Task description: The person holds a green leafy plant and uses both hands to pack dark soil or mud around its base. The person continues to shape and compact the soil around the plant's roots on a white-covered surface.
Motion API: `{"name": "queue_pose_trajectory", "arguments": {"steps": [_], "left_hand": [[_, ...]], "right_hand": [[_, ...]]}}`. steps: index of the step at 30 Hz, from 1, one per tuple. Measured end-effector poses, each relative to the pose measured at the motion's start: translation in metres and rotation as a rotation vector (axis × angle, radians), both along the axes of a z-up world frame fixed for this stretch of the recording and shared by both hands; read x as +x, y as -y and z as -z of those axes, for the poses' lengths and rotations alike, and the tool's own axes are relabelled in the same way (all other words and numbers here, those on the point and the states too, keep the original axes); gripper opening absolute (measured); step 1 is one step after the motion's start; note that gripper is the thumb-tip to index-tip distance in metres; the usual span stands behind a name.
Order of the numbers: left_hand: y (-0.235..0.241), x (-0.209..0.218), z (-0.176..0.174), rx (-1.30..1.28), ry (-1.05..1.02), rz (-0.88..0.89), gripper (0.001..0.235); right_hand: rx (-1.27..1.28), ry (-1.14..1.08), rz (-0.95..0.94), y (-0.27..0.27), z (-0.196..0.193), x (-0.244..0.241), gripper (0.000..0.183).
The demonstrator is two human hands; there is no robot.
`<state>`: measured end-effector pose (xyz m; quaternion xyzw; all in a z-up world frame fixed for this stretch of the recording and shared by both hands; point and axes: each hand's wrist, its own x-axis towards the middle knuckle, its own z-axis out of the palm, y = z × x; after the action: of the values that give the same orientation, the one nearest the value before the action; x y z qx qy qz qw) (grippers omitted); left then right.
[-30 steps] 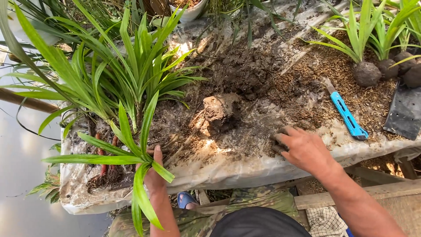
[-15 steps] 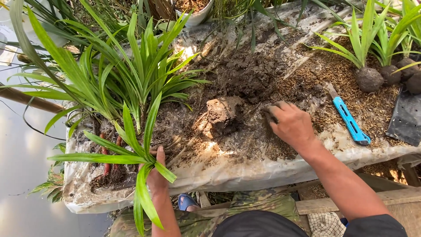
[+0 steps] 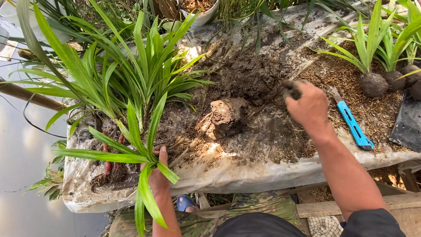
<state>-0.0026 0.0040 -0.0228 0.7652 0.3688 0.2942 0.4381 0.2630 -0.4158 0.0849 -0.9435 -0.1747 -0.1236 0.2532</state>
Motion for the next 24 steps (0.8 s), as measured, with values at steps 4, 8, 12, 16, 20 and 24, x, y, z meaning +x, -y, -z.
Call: {"name": "queue_pose_trajectory", "arguments": {"steps": [4,8,12,16,20,24], "left_hand": [[0.001,-0.002,-0.012,0.078,0.046,0.083,0.027],[0.005,-0.001,-0.022,-0.026,0.088,0.074,0.027],[0.005,-0.002,-0.024,0.027,0.076,0.076,0.027],[0.005,0.0,-0.021,-0.024,0.065,0.078,0.027],[0.006,-0.001,-0.027,0.007,0.117,0.104,0.026],[0.007,-0.001,-0.026,0.014,0.087,0.082,0.027]], "right_hand": [[0.127,-0.348,0.162,-0.018,-0.024,0.014,0.026],[0.032,-0.12,0.093,-0.014,0.017,0.027,0.022],[-0.193,-0.154,0.074,-0.013,-0.002,0.017,0.039],[-0.022,-0.445,0.174,-0.033,-0.059,0.0,0.059],[0.215,-0.447,0.167,-0.028,-0.043,0.003,0.034],[0.439,-0.425,0.148,-0.021,-0.027,0.007,0.018]]}}
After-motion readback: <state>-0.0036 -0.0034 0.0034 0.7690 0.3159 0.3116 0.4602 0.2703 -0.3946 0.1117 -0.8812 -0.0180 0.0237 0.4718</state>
